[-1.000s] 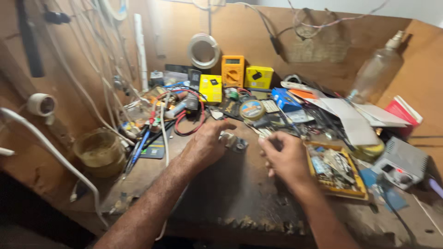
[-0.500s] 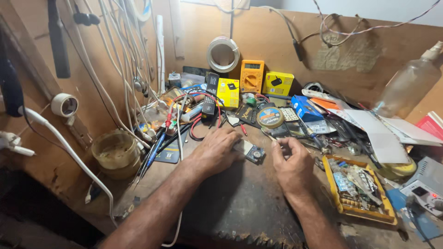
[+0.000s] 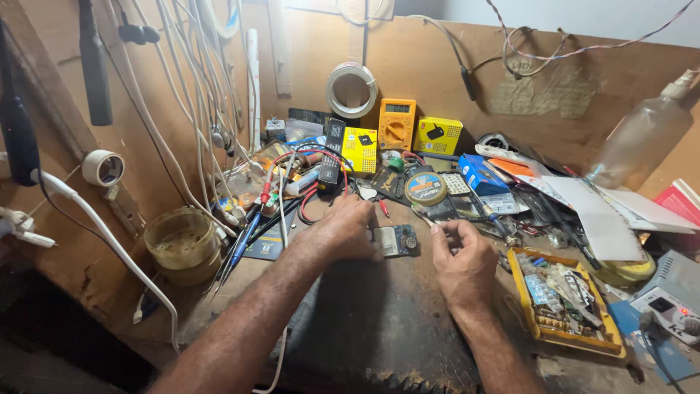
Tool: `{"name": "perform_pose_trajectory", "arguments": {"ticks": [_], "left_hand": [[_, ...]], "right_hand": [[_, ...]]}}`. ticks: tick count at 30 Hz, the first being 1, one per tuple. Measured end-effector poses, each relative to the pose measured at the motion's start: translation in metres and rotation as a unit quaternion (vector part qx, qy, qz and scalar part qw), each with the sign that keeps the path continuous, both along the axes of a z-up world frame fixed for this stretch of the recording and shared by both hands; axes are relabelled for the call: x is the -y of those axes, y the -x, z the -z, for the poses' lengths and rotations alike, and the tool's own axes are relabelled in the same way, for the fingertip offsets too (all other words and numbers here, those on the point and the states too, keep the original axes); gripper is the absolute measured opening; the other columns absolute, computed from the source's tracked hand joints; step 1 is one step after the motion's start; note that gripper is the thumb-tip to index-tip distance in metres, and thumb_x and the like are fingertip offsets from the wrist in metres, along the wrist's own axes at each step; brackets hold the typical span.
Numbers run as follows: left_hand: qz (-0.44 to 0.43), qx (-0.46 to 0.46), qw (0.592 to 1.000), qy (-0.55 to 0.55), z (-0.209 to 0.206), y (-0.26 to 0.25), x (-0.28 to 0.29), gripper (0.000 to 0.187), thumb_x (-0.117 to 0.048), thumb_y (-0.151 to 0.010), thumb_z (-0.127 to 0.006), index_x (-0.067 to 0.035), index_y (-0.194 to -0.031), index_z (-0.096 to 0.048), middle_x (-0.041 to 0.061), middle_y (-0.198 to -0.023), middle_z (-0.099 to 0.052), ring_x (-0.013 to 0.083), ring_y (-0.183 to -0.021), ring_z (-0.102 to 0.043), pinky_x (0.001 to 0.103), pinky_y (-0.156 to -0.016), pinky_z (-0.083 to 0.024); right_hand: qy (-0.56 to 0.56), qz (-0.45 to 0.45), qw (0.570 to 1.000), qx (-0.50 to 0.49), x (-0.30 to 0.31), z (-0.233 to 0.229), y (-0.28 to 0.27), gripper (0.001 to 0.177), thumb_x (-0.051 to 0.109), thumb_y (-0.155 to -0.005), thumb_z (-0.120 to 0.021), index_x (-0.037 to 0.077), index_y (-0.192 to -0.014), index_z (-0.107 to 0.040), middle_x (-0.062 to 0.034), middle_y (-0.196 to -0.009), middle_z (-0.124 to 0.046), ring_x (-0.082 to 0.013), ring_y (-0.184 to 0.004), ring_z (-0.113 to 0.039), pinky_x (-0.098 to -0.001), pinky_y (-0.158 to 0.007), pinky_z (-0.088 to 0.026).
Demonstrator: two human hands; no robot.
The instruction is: The person uses a multimeter probe to test points on a small circuit board, then handles a mobile phone keypad and a small white connector. The person places the keypad on the board and manipulates the connector near the board.
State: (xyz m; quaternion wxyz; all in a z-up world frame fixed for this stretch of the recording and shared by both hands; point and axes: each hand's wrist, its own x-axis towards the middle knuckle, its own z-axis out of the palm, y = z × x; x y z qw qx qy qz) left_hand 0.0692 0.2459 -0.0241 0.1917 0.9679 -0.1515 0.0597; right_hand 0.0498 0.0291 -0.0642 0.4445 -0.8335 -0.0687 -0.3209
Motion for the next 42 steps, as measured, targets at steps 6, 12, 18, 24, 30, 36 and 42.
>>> {"name": "perform_pose_trajectory", "arguments": {"ticks": [6, 12, 18, 24, 30, 36, 42], "left_hand": [[-0.002, -0.081, 0.98, 0.18, 0.02, -0.012, -0.014, 0.049, -0.028, -0.059, -0.093, 0.002, -0.093, -0.074, 0.017, -0.087, -0.077, 0.0253, -0.08, -0.076, 0.037, -0.07, -0.059], [-0.067, -0.191, 0.828, 0.523, 0.039, 0.004, -0.001, 0.029, -0.021, -0.073, -0.086, 0.001, -0.091, -0.079, 0.01, -0.078, -0.077, 0.0174, -0.063, -0.067, 0.034, -0.052, -0.047], [-0.117, -0.184, 0.771, 0.599, 0.041, 0.021, 0.04, 0.026, -0.022, -0.078, -0.086, -0.005, -0.093, -0.072, 0.005, -0.081, -0.073, 0.0122, -0.068, -0.066, 0.028, -0.055, -0.048], [0.048, -0.175, 0.788, 0.588, 0.049, 0.014, 0.037, 0.04, -0.033, -0.093, -0.081, 0.006, -0.098, -0.074, 0.008, -0.083, -0.071, 0.0101, -0.067, -0.06, 0.027, -0.058, -0.045], [0.144, -0.265, 0.605, 0.737, 0.031, 0.0, 0.018, 0.039, -0.038, -0.102, -0.062, -0.003, -0.12, -0.068, 0.004, -0.111, -0.074, 0.0111, -0.097, -0.068, 0.03, -0.083, -0.053], [0.222, -0.291, 0.569, 0.736, 0.024, 0.012, 0.016, 0.044, -0.026, -0.1, -0.067, -0.001, -0.136, -0.06, 0.008, -0.131, -0.068, 0.0177, -0.117, -0.066, 0.037, -0.099, -0.052], [0.25, -0.288, 0.554, 0.74, 0.026, 0.01, 0.011, 0.048, -0.022, -0.095, -0.071, -0.004, -0.138, -0.06, 0.009, -0.137, -0.067, 0.0166, -0.126, -0.063, 0.036, -0.106, -0.05]], "right_hand": [[-0.017, -0.005, 1.0, 0.018, 0.0, 0.003, -0.003, 0.015, 0.02, -0.092, -0.076, 0.005, -0.094, -0.074, -0.0067, -0.078, -0.076, -0.0139, -0.065, -0.071, -0.0313, -0.059, -0.055], [-0.233, -0.14, 0.941, -0.202, 0.0, -0.007, 0.001, 0.029, 0.024, -0.093, -0.073, 0.001, -0.11, -0.069, -0.0111, -0.077, -0.071, -0.0157, -0.054, -0.059, -0.032, -0.045, -0.048], [-0.261, -0.261, 0.904, -0.215, -0.005, -0.011, 0.002, 0.038, 0.018, -0.091, -0.072, -0.001, -0.122, -0.062, -0.0096, -0.088, -0.076, -0.0091, -0.062, -0.064, -0.025, -0.051, -0.053], [-0.337, -0.278, 0.867, -0.238, -0.001, -0.013, -0.003, 0.035, 0.01, -0.091, -0.069, -0.001, -0.123, -0.061, -0.0115, -0.091, -0.076, -0.014, -0.068, -0.069, -0.0288, -0.058, -0.056], [-0.359, -0.322, 0.847, -0.226, 0.0, -0.012, -0.007, 0.031, 0.007, -0.091, -0.069, -0.002, -0.121, -0.068, -0.0091, -0.1, -0.078, -0.0109, -0.084, -0.072, -0.0251, -0.076, -0.058], [-0.37, -0.327, 0.834, -0.247, 0.004, -0.014, -0.009, 0.029, 0.009, -0.091, -0.072, -0.002, -0.117, -0.067, -0.0109, -0.1, -0.077, -0.0117, -0.085, -0.072, -0.0269, -0.078, -0.057], [-0.401, -0.325, 0.818, -0.254, 0.006, -0.01, -0.016, 0.028, 0.008, -0.091, -0.072, -0.002, -0.115, -0.064, -0.0129, -0.1, -0.077, -0.0128, -0.085, -0.073, -0.0276, -0.078, -0.059]]}}
